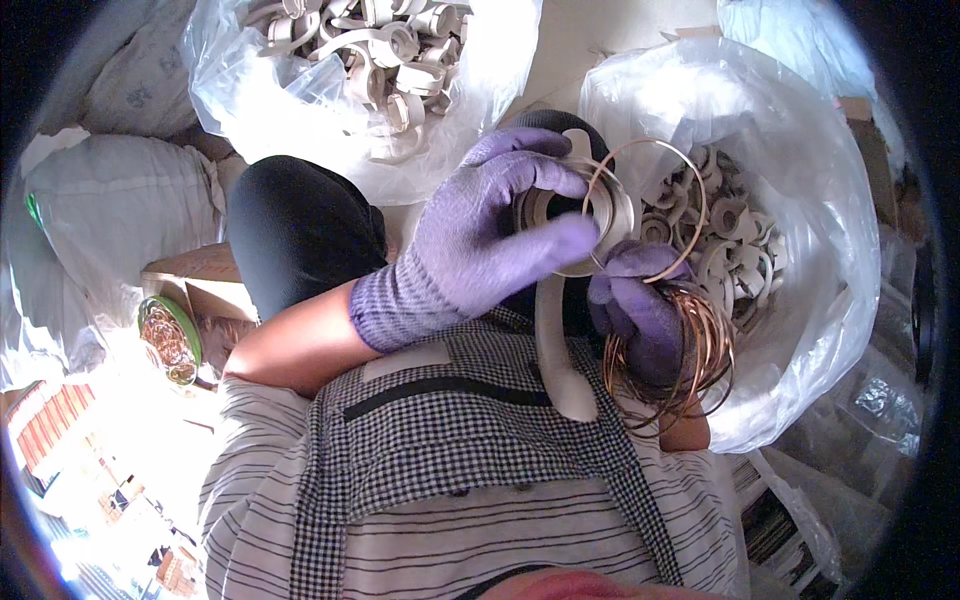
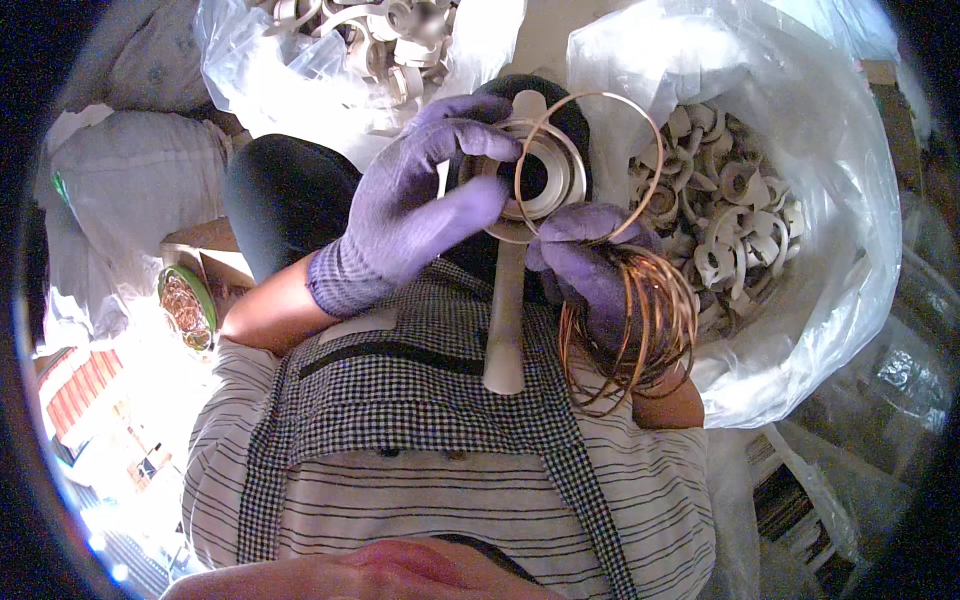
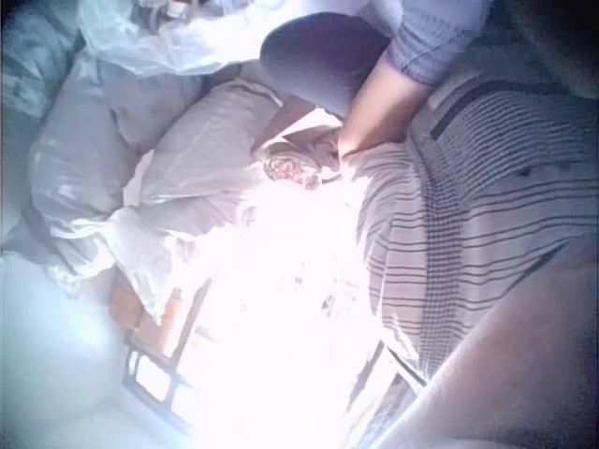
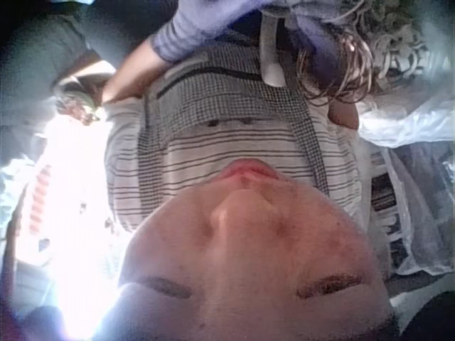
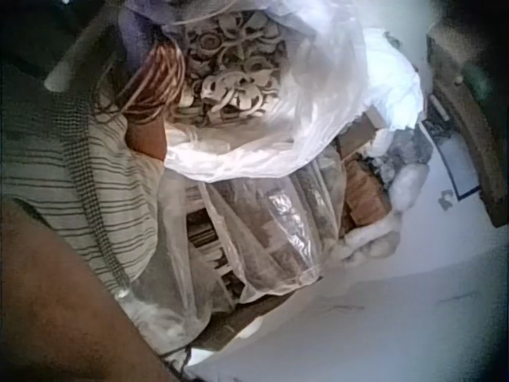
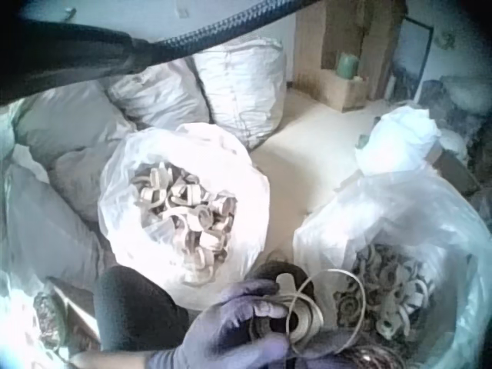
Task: The person sits on the floor and repeatedly picks up white plastic electrical fittings and copper wire coils. They insert the copper wire into the fittings and place the assembled units into a nearby bag.
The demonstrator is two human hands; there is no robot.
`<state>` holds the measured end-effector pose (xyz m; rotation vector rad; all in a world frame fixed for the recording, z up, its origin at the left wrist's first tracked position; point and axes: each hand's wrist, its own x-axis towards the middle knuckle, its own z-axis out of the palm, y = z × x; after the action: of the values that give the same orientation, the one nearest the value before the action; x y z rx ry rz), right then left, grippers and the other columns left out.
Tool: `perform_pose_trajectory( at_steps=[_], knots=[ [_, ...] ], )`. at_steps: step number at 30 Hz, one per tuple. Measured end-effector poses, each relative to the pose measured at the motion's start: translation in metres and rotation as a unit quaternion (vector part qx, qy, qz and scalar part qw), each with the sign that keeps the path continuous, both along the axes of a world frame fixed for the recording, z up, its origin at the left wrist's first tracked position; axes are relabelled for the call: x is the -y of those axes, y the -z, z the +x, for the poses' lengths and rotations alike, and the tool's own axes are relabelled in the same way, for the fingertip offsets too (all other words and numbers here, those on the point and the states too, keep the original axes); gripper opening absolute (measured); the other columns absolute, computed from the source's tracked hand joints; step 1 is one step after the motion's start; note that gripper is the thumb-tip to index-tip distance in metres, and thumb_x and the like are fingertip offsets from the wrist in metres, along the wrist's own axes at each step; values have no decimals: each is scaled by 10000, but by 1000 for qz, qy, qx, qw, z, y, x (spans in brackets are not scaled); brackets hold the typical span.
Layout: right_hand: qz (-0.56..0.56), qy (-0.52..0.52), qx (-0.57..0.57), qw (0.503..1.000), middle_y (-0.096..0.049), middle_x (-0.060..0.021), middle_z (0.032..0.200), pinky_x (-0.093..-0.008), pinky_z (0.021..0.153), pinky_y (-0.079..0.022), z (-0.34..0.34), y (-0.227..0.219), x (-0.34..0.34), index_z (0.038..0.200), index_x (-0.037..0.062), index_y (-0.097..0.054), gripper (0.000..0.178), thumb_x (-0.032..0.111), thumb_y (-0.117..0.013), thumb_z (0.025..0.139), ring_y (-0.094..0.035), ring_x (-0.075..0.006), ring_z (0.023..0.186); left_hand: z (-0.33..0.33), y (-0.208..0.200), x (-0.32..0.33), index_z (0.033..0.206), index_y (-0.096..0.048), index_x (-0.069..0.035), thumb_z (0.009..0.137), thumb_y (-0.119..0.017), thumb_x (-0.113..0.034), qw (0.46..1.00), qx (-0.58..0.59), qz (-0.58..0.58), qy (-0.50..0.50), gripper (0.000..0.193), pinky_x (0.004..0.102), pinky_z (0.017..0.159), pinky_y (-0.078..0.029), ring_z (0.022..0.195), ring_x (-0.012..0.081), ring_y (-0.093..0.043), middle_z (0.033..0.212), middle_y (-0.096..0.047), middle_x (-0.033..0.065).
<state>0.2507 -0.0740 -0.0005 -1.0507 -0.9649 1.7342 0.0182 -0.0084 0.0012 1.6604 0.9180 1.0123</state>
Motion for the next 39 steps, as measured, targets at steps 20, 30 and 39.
perform_pose_trajectory(
  at_steps=[20, 30, 39],
  knots=[
    [174, -78, 62, 980, -720, -153, 932, -324, 676, -560, 14, 0, -23, 1148, 24, -673, 293, 90, -741, 872, -673, -190, 788, 6, 0, -7, 964, -686, 17, 943, -649, -65, 988, 115, -84, -57, 92, 334, 879, -538, 979, 221, -693, 976, -708, 123],
    [138, 133, 260, 946, -673, -84, 1012, -295, 879, -507, -5, 9, -20, 1264, 47, -616, 325, 83, -662, 944, -642, -184, 960, -9, -29, -37, 953, -659, -29, 820, -719, -117, 934, -294, 176, 99, 170, 381, 760, -587, 954, 352, -707, 1106, -686, 169],
    [386, 128, 419, 812, -727, -157, 1039, -355, 770, -546, -8, 9, -54, 1182, -9, -695, 305, 135, -700, 914, -695, -255, 844, -2, -6, -25, 913, -673, -62, 812, -823, -153, 969, -207, 132, -21, 203, 360, 729, -575, 885, 293, -725, 951, -707, 125]
  ],
)
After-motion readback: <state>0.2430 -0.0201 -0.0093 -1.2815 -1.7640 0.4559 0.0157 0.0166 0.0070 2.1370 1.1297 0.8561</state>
